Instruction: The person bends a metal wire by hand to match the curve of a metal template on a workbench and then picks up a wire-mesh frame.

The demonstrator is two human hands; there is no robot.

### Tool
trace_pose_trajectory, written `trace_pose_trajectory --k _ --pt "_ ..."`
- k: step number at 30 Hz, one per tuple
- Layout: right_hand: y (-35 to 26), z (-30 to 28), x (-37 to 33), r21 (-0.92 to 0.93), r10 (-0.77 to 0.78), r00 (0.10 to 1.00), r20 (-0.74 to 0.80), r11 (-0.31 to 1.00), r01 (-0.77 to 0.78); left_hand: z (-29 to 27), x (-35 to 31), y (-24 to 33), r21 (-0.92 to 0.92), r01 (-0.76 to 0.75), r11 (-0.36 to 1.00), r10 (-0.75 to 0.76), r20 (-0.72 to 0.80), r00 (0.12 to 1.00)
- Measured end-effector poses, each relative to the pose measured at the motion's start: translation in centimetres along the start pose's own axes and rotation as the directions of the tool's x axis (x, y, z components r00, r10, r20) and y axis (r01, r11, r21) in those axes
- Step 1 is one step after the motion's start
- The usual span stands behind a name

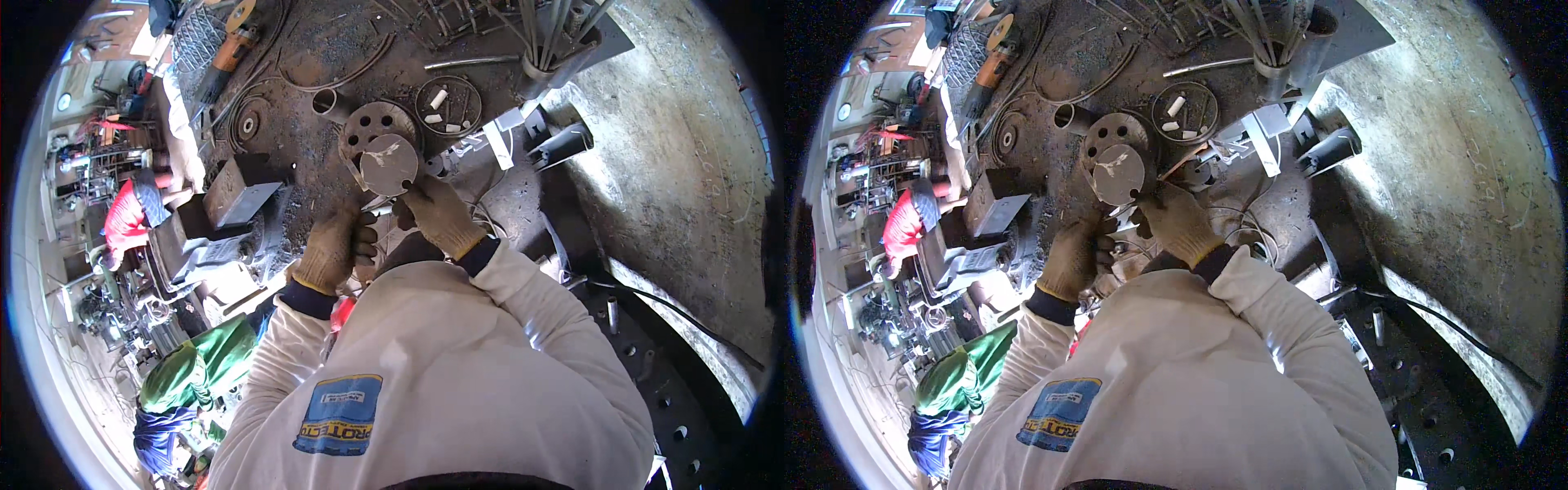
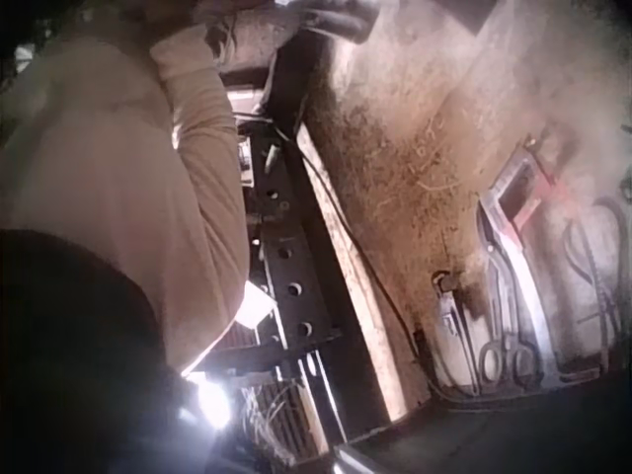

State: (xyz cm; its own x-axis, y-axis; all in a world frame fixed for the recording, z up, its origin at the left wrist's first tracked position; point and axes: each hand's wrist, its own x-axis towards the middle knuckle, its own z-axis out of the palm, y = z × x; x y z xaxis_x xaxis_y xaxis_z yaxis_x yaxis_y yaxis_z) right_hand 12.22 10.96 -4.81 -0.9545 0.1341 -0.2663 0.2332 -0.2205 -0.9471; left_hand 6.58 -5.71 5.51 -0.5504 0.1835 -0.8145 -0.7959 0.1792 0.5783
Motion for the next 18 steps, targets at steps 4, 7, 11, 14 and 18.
trace_pose_trajectory --k 4,7,11,14,18 --pt "-0.6 0.0 0.4 -0.070 -0.085 0.996 -0.004 0.994 0.084 -1.1 0.6 0.9 0.126 0.005 0.992 -0.008 0.027 1.000" --pt "-0.9 0.1 0.2 -0.067 0.011 0.999 0.030 0.998 -0.009 -1.5 1.0 1.7 0.248 -0.026 0.968 0.022 0.019 1.000" --pt "-0.3 0.7 0.4 -0.256 -0.227 0.973 -0.033 0.943 0.211 -3.0 2.2 2.4 0.264 0.040 0.964 -0.061 0.071 0.996" --pt "-3.0 0.8 0.0 -0.188 -0.021 0.998 -0.051 0.982 0.011 -3.3 2.1 3.4 0.288 0.023 0.957 -0.052 0.093 0.994" --pt "-5.6 1.6 -0.5 0.013 0.233 0.971 -0.048 0.972 -0.233 -3.1 2.3 4.6 0.499 -0.004 0.866 -0.017 0.037 0.999"
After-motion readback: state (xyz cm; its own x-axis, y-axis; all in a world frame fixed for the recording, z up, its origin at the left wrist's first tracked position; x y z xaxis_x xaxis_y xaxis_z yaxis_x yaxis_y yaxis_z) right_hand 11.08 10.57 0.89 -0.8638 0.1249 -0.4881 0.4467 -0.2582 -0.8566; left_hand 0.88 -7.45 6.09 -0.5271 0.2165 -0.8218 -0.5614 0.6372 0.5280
